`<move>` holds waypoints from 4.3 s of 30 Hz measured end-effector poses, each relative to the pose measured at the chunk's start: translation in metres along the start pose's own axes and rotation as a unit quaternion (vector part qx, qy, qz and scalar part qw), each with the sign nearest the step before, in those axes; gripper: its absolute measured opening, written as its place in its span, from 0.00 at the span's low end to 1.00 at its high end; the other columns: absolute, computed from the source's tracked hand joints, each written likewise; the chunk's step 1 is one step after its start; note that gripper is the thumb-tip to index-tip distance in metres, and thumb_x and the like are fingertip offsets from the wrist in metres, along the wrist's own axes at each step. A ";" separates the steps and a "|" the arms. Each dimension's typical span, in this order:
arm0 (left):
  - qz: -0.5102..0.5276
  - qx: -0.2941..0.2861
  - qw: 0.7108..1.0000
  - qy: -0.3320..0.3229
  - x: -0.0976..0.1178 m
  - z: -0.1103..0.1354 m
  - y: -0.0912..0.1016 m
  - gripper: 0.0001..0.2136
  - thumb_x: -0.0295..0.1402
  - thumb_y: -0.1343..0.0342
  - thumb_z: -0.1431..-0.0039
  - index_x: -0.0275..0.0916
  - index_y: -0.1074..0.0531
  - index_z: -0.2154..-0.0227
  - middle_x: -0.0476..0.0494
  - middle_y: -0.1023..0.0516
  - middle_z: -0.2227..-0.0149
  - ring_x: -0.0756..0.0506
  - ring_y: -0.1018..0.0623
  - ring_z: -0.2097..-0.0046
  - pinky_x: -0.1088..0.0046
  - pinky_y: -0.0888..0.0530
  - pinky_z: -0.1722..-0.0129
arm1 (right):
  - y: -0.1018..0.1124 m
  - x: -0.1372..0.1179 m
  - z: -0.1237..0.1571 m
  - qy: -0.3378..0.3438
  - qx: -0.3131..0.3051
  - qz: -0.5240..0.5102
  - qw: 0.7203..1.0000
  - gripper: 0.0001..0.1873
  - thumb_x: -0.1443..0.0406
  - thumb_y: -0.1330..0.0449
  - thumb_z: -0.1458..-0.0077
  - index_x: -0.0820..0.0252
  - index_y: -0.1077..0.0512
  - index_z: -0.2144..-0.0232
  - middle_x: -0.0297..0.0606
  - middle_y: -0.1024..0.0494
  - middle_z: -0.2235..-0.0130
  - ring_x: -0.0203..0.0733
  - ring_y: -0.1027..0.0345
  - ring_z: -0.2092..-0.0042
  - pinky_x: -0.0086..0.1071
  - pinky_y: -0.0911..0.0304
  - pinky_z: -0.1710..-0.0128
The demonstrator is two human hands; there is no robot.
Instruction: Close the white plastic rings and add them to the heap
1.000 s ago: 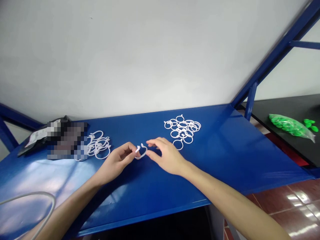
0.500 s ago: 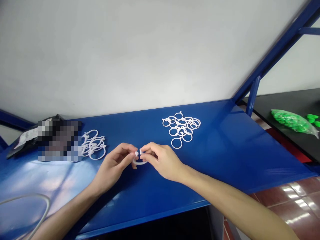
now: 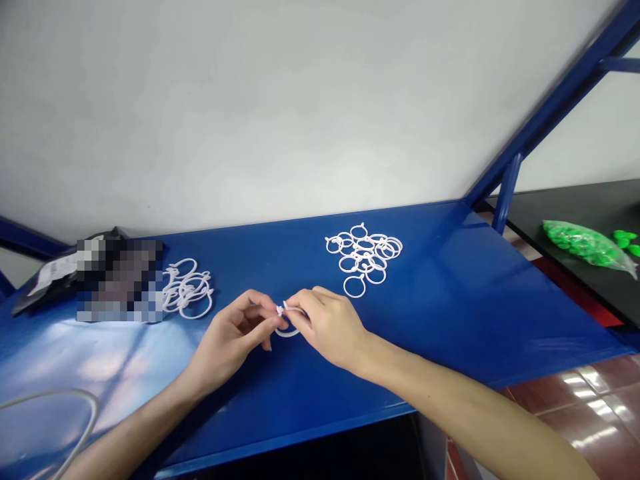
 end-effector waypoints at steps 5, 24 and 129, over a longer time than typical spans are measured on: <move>-0.012 0.025 0.999 -0.021 -0.003 0.000 0.004 0.09 0.38 0.36 0.39 0.38 0.28 0.64 0.51 0.23 0.70 0.54 0.26 0.76 0.78 0.26 0.76 | 0.006 -0.004 -0.003 -0.050 -0.012 -0.090 0.995 0.03 0.63 0.37 0.34 0.55 0.25 0.60 0.34 0.18 0.65 0.38 0.25 0.65 0.30 0.31 0.66; 0.006 0.030 0.999 -0.014 -0.008 0.000 0.004 0.07 0.37 0.33 0.42 0.39 0.20 0.68 0.51 0.20 0.75 0.51 0.23 0.79 0.75 0.25 0.74 | 0.010 -0.009 -0.002 -0.012 -0.014 -0.139 0.990 0.06 0.65 0.38 0.33 0.56 0.25 0.65 0.35 0.19 0.65 0.39 0.28 0.62 0.34 0.30 0.61; -0.236 0.075 0.959 -0.142 -0.015 -0.004 0.012 0.06 0.37 0.38 0.36 0.43 0.18 0.63 0.49 0.14 0.65 0.48 0.19 0.67 0.75 0.24 0.67 | 0.001 0.005 -0.008 -0.203 -0.062 -0.269 0.940 0.08 0.59 0.33 0.39 0.56 0.17 0.64 0.34 0.19 0.69 0.35 0.30 0.70 0.30 0.36 0.70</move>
Point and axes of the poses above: each hand's wrist, its own z-axis away from the middle knuckle, its own y-axis out of the back of the hand, x = y × z, the point moved 1 cm from there along -z, towards the middle knuckle
